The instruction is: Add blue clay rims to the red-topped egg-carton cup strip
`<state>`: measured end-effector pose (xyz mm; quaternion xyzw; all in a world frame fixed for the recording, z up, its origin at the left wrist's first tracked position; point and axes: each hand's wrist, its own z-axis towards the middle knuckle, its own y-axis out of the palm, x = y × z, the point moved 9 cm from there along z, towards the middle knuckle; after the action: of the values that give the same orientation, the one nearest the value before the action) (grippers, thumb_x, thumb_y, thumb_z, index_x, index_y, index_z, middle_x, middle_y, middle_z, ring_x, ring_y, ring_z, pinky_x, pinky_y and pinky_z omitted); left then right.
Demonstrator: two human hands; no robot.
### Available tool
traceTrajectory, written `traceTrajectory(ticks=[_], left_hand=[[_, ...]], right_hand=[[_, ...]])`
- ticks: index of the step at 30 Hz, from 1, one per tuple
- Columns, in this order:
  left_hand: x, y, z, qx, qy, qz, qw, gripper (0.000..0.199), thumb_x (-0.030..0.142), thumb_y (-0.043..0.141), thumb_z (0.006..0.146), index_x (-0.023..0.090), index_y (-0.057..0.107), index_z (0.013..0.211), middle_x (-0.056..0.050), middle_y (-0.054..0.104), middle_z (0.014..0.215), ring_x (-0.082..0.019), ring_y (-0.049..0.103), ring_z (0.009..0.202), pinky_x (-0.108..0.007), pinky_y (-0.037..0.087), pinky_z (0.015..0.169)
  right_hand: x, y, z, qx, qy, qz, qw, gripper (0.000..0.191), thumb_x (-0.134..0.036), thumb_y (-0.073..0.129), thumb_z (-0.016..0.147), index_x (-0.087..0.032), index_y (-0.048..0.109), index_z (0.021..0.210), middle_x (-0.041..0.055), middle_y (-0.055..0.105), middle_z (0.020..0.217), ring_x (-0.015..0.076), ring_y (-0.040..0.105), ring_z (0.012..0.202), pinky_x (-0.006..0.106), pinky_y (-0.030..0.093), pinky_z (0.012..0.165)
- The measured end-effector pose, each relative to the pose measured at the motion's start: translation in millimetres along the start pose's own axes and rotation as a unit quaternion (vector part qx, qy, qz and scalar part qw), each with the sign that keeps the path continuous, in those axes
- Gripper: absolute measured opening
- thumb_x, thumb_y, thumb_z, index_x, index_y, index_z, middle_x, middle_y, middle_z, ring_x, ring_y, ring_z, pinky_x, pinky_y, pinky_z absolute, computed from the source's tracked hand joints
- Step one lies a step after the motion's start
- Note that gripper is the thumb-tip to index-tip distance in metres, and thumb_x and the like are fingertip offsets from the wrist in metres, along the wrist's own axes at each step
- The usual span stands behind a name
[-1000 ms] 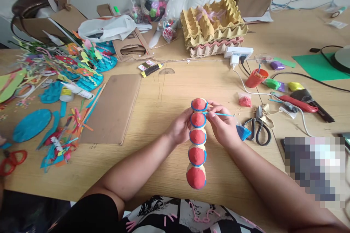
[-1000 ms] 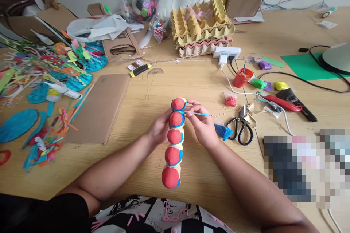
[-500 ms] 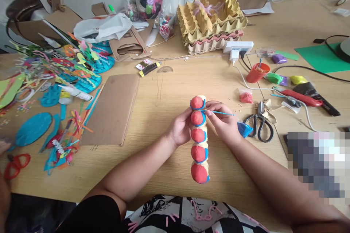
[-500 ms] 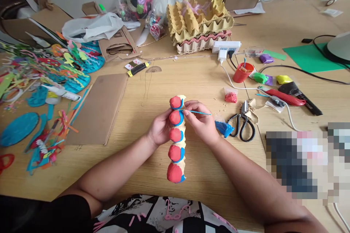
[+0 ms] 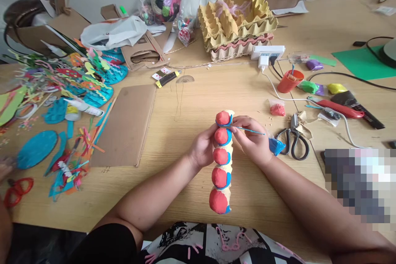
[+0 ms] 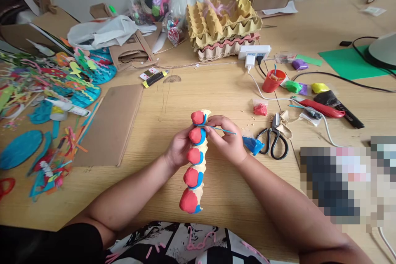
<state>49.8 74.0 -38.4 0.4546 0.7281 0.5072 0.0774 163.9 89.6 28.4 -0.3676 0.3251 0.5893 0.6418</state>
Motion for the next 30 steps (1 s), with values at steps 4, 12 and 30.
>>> traceTrajectory(ticks=[4, 12, 30], left_hand=[[-4.8, 9.1, -3.4, -0.006, -0.037, -0.040, 0.998, 0.022, 0.031, 0.068, 0.095, 0.019, 0.069, 0.076, 0.000, 0.061, 0.057, -0.011, 0.053, 0.045, -0.023, 0.042, 0.048], [-9.0, 11.6, -4.3, -0.003, -0.054, -0.057, 0.997, 0.026, 0.029, 0.068, 0.094, 0.018, 0.065, 0.071, 0.001, 0.059, 0.055, -0.009, 0.049, 0.042, -0.023, 0.040, 0.047], [-9.5, 8.4, -2.4, -0.033, -0.055, -0.052, 0.997, 0.018, 0.030, 0.070, 0.093, 0.019, 0.068, 0.079, 0.001, 0.058, 0.056, -0.011, 0.051, 0.044, -0.023, 0.040, 0.047]], right_hand=[[-4.2, -2.9, -0.4, 0.009, -0.011, -0.039, 0.999, 0.006, -0.022, 0.074, 0.093, -0.027, 0.071, 0.095, 0.0039, 0.077, 0.098, 0.0207, 0.074, 0.094, 0.039, 0.060, 0.089], [-14.3, -3.8, -1.6, 0.022, -0.025, -0.075, 0.997, 0.008, -0.022, 0.072, 0.094, -0.029, 0.070, 0.093, 0.0053, 0.077, 0.094, 0.0244, 0.074, 0.088, 0.045, 0.061, 0.083], [-4.6, -2.9, -1.1, 0.018, 0.000, -0.005, 1.000, 0.005, -0.023, 0.072, 0.094, -0.025, 0.069, 0.091, 0.0043, 0.076, 0.097, 0.0193, 0.073, 0.093, 0.037, 0.060, 0.087]])
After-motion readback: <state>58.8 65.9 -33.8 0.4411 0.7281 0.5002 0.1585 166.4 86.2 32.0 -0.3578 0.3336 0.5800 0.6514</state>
